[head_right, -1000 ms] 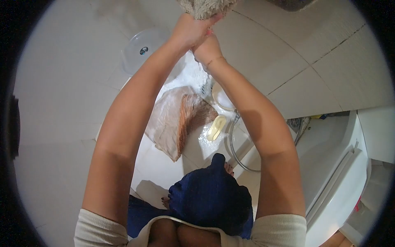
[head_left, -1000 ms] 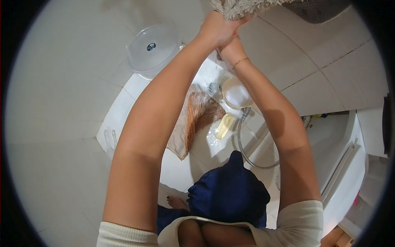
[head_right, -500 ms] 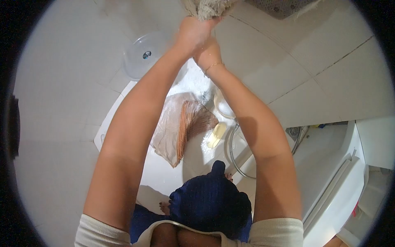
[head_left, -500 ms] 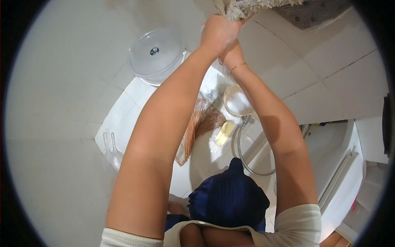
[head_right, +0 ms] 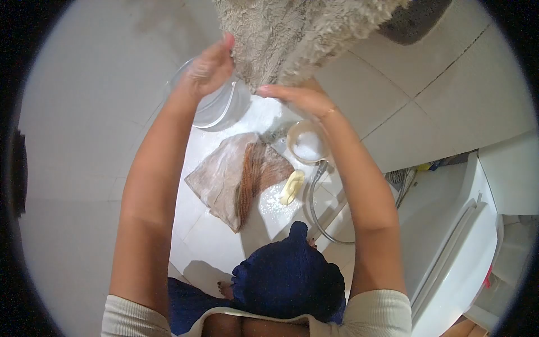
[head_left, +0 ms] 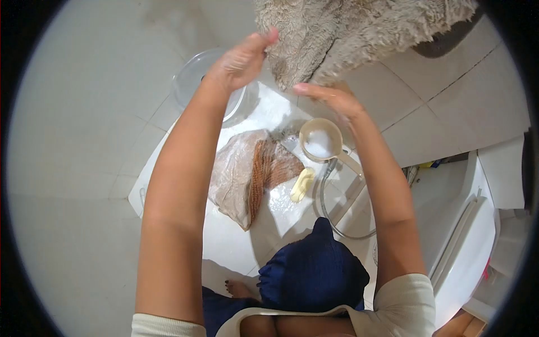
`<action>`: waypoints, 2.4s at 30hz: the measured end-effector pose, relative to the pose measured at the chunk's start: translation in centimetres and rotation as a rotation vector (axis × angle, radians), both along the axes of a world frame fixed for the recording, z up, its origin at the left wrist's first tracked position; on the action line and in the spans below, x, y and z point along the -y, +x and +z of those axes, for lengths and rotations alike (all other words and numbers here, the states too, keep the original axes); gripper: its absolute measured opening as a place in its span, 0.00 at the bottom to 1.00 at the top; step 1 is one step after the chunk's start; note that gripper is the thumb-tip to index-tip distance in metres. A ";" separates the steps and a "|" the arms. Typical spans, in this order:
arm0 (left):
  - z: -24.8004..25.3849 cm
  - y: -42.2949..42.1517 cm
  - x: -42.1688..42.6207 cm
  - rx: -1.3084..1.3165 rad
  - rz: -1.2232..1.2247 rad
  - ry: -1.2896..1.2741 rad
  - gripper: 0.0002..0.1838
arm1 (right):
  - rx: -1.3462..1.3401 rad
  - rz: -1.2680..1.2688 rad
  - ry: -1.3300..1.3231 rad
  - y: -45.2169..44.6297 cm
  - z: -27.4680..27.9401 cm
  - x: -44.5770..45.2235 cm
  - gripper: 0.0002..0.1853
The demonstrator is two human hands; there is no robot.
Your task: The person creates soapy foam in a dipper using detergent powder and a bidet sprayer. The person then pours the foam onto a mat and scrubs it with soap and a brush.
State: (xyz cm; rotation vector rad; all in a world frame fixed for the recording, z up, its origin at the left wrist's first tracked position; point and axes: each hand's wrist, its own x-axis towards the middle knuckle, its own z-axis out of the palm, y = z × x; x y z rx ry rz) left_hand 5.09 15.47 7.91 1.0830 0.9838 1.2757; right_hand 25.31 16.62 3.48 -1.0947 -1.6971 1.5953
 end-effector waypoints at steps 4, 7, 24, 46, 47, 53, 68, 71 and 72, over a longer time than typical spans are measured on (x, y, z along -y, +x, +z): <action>-1.3 -4.4 -0.4 -0.016 -0.032 0.005 0.27 | -0.169 -0.146 -0.197 6.0 -1.2 0.4 0.27; -2.6 -6.0 0.6 -0.286 0.091 -0.011 0.19 | -0.202 -0.250 -0.125 9.4 -2.4 0.6 0.30; -12.8 -7.7 5.0 -1.091 0.435 -0.121 0.34 | 0.251 -0.403 0.011 13.8 -16.2 -0.1 0.27; -31.8 1.8 10.6 0.457 0.363 -0.870 0.14 | 0.897 0.178 0.488 3.7 -12.4 9.5 0.20; -32.0 2.0 10.0 0.585 0.330 -0.695 0.15 | 0.901 0.185 0.484 3.3 -12.1 9.8 0.20; -35.1 1.3 10.7 -0.201 0.135 -0.163 0.25 | 0.674 0.173 0.144 2.6 -13.1 10.1 0.19; -26.9 -2.5 18.1 0.208 0.474 -0.880 0.16 | 0.340 -0.139 -0.274 7.2 -16.6 10.1 0.19; -20.3 -3.9 16.3 0.516 0.448 -0.638 0.16 | 0.292 -0.197 -0.297 7.6 -16.5 10.1 0.19; -17.3 -3.6 16.1 0.531 0.475 -0.598 0.13 | 0.284 -0.208 -0.297 7.8 -16.7 10.1 0.19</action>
